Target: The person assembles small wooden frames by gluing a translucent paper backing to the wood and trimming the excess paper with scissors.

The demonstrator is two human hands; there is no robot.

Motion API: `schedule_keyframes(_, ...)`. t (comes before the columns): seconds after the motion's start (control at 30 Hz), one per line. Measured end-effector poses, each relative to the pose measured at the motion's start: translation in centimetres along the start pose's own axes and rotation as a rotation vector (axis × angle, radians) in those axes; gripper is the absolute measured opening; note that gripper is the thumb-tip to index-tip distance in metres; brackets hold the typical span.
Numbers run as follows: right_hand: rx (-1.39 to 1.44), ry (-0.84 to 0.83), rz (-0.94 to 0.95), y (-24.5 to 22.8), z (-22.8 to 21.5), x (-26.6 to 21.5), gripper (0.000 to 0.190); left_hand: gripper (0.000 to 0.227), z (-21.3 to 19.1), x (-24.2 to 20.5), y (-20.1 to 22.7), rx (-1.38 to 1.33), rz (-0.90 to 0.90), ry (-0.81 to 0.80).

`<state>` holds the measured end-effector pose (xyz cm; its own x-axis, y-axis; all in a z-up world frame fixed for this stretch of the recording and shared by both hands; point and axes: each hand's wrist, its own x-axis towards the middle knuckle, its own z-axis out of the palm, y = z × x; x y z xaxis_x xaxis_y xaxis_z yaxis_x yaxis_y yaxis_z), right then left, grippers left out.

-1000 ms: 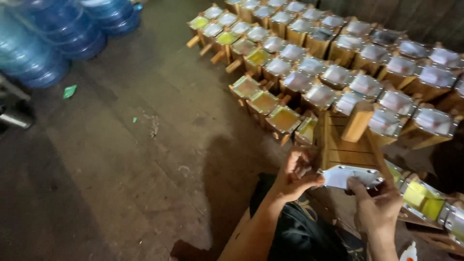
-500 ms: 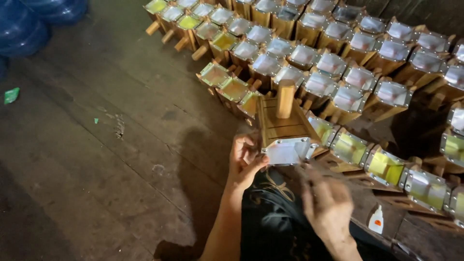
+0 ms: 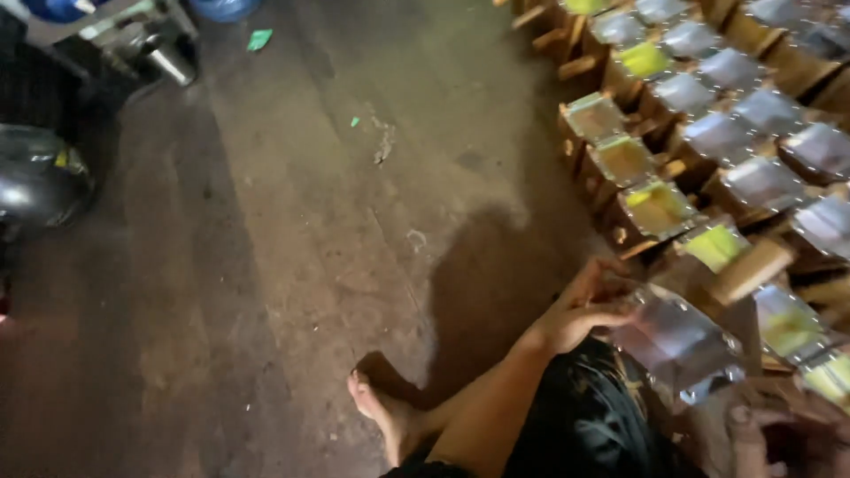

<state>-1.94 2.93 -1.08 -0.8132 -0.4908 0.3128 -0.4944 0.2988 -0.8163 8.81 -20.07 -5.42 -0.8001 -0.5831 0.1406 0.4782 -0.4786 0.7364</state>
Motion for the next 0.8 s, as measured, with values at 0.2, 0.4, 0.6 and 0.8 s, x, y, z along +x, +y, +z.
schedule_keyframes(0.2, 0.246, -0.103, 0.125, -8.8, 1.1, 0.1, 0.075, 0.059, -1.5, -1.8, -0.1, 0.140, -0.067, 0.029)
schedule_keyframes(0.4, 0.384, -0.210, 0.215, -3.4, 4.3, 0.6, 0.088, 0.047, -3.4, -0.9, -0.2, 0.058, -0.008, 0.020)
schedule_keyframes(0.6, 0.637, -0.113, 0.222, -7.5, 5.0, 0.5, 0.098, 0.050, -0.7, 1.4, 3.0, 0.351, 0.178, -0.129)
schedule_keyframes(0.8, 0.702, 0.111, 0.040, -4.5, 5.0, 1.0, 0.094, 0.061, 1.7, 3.0, 4.0, 0.493, 0.210, 0.518)
